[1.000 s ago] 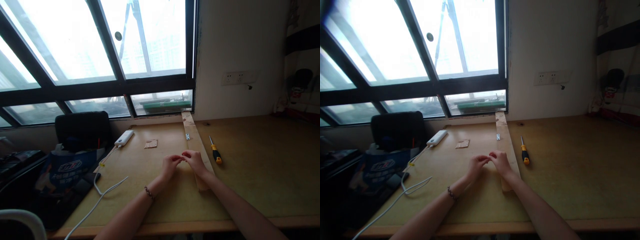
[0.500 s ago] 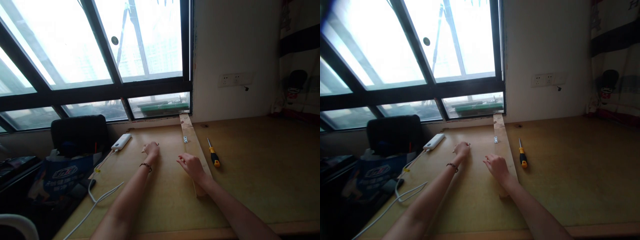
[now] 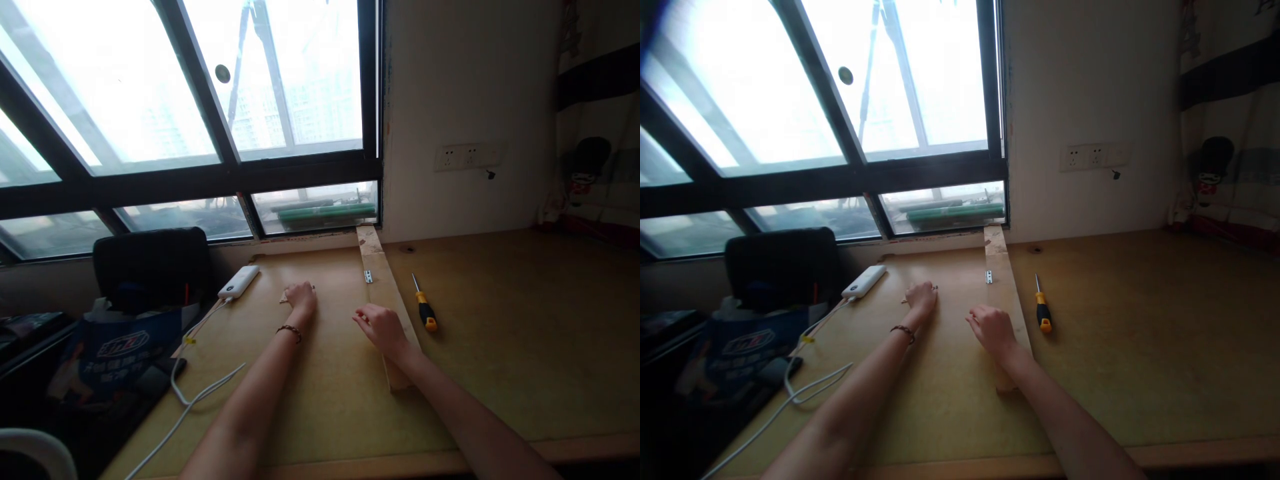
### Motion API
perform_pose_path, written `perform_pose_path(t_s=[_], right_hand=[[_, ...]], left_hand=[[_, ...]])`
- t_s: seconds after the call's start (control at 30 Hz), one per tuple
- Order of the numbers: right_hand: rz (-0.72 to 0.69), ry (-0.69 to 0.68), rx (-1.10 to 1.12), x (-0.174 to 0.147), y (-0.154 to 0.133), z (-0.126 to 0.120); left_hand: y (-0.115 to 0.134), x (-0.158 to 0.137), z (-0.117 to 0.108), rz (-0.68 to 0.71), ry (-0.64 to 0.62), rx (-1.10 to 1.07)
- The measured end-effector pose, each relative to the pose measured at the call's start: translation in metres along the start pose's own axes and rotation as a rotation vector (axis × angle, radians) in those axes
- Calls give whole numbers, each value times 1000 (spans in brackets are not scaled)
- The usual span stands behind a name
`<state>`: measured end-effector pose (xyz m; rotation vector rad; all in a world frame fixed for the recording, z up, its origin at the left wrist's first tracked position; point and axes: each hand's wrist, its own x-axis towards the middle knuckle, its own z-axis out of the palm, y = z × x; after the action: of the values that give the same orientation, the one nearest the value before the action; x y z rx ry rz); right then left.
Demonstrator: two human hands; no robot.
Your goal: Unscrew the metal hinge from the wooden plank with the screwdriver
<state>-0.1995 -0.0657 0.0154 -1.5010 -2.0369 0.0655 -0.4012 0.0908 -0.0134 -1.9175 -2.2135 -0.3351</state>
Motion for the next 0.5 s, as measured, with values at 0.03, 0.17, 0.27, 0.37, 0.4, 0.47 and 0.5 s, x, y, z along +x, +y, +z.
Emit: perform_pose_path(t_s=[0.03, 0.17, 0.27, 0.37, 0.4, 0.47, 0.5], right_hand=[[1, -2, -2, 0, 0, 0], [-2, -8, -16, 1, 0, 0], [-5, -5, -30, 1, 1, 0], [-5, 1, -42, 1, 1, 0], [-4, 1, -43, 1, 1, 0], [0, -3, -41, 1, 1, 0], [3, -6, -40, 1, 1, 0]], left_hand=[[-1, 0, 1, 4, 3, 0], [-4, 2, 3, -14, 5, -4], [-6, 3, 3, -33, 39, -6], [-8, 2, 2, -53, 79, -14], [-8, 2, 1, -59, 75, -22], [-8, 1, 1, -76, 48, -43], [-8, 0, 1, -85, 34, -53]])
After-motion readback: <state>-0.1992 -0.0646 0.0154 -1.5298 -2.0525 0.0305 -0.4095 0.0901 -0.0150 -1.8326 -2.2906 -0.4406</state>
